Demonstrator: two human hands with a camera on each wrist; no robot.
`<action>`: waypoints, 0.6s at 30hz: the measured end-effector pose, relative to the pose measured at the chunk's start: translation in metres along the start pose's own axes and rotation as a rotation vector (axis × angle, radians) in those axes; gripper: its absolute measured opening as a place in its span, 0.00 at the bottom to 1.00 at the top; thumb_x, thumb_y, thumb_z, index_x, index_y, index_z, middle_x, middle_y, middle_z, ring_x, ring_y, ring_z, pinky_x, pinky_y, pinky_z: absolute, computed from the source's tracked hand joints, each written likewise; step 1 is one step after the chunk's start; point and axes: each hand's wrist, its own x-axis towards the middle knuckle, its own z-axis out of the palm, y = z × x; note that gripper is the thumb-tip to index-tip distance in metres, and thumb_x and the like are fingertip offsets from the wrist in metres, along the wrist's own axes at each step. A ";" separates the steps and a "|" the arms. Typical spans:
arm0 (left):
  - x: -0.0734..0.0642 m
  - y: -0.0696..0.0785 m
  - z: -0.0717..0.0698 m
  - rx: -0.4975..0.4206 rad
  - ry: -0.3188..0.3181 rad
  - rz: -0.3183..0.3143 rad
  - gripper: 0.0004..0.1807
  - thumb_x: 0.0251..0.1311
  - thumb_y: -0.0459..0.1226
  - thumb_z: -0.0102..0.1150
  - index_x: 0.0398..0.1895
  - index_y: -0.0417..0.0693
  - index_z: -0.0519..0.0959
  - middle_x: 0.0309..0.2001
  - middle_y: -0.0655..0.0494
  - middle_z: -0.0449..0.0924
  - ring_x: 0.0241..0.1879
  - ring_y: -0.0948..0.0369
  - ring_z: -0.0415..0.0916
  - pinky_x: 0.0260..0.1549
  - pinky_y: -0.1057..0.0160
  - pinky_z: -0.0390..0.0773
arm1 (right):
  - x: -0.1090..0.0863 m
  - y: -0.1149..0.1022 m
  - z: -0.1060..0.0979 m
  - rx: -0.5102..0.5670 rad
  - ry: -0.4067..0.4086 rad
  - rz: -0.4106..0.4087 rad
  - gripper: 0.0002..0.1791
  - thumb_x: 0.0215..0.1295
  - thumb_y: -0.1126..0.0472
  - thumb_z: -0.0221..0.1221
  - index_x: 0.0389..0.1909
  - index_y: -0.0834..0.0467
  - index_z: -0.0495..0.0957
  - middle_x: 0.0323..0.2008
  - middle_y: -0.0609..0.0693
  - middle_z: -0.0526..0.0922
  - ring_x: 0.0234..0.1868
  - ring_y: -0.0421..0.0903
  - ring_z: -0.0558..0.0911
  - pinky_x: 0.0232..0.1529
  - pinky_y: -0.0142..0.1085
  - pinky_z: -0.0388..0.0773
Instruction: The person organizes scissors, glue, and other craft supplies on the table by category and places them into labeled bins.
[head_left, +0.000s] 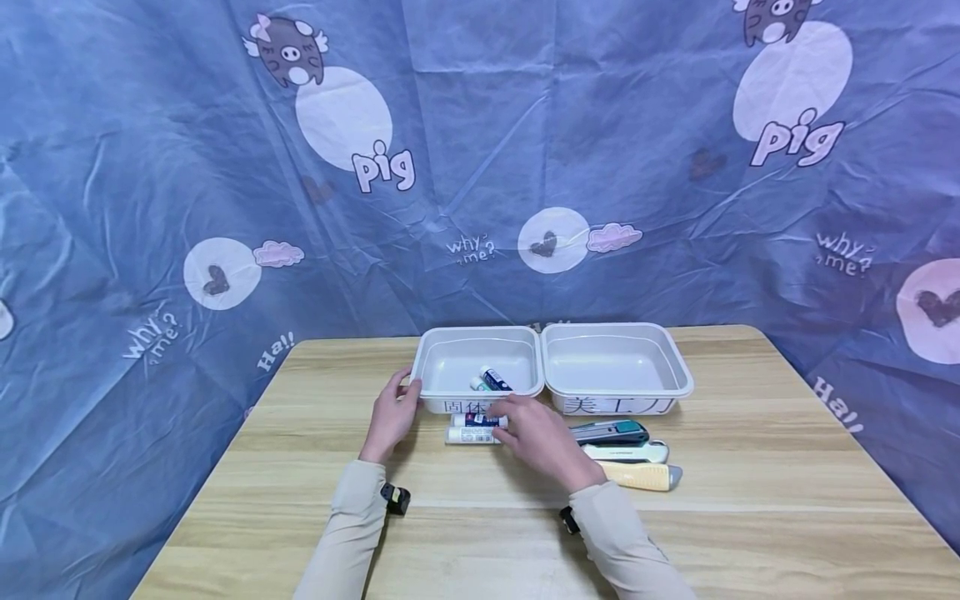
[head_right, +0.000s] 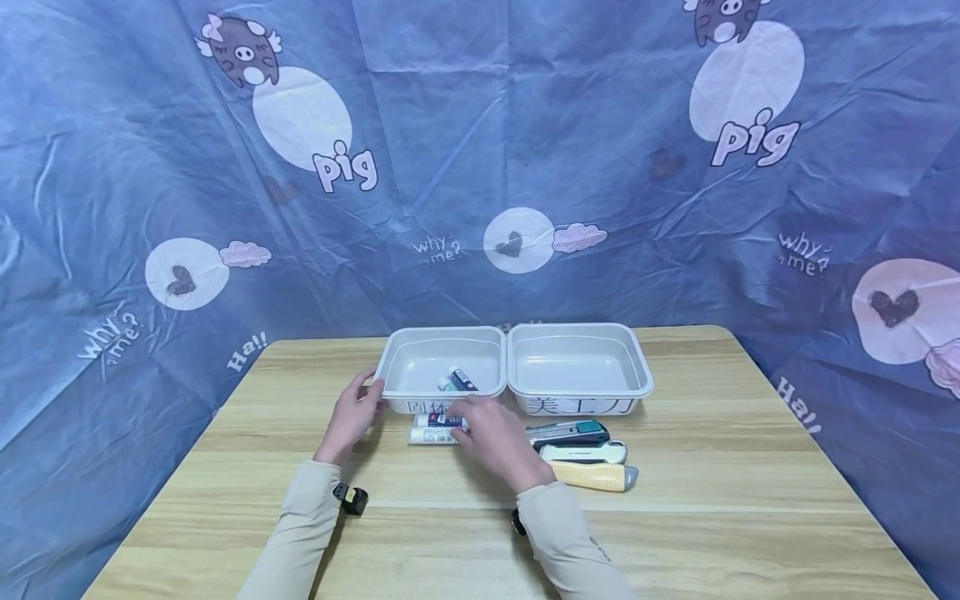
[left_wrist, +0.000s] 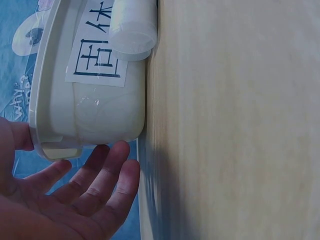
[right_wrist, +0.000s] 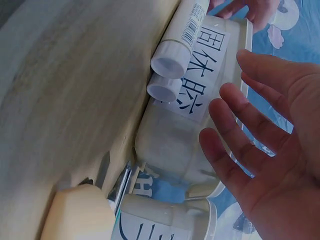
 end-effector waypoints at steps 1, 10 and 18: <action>0.000 0.000 0.000 0.001 0.000 0.000 0.26 0.77 0.46 0.49 0.74 0.47 0.69 0.51 0.37 0.83 0.44 0.47 0.86 0.46 0.55 0.80 | 0.000 -0.001 0.000 0.001 -0.006 0.003 0.17 0.65 0.57 0.69 0.54 0.53 0.85 0.55 0.49 0.86 0.52 0.49 0.85 0.58 0.49 0.80; 0.000 -0.001 0.000 0.004 0.000 -0.004 0.26 0.77 0.46 0.49 0.74 0.47 0.69 0.53 0.37 0.82 0.46 0.46 0.86 0.50 0.51 0.80 | 0.000 -0.004 0.007 -0.030 -0.028 -0.010 0.17 0.64 0.56 0.70 0.54 0.51 0.85 0.54 0.48 0.85 0.54 0.49 0.84 0.56 0.47 0.81; 0.001 -0.002 -0.001 0.017 0.002 -0.006 0.26 0.77 0.47 0.48 0.74 0.48 0.69 0.52 0.38 0.83 0.45 0.47 0.86 0.49 0.53 0.80 | 0.000 -0.006 0.014 -0.094 -0.009 -0.069 0.14 0.63 0.59 0.70 0.50 0.51 0.86 0.46 0.46 0.85 0.50 0.48 0.84 0.50 0.46 0.82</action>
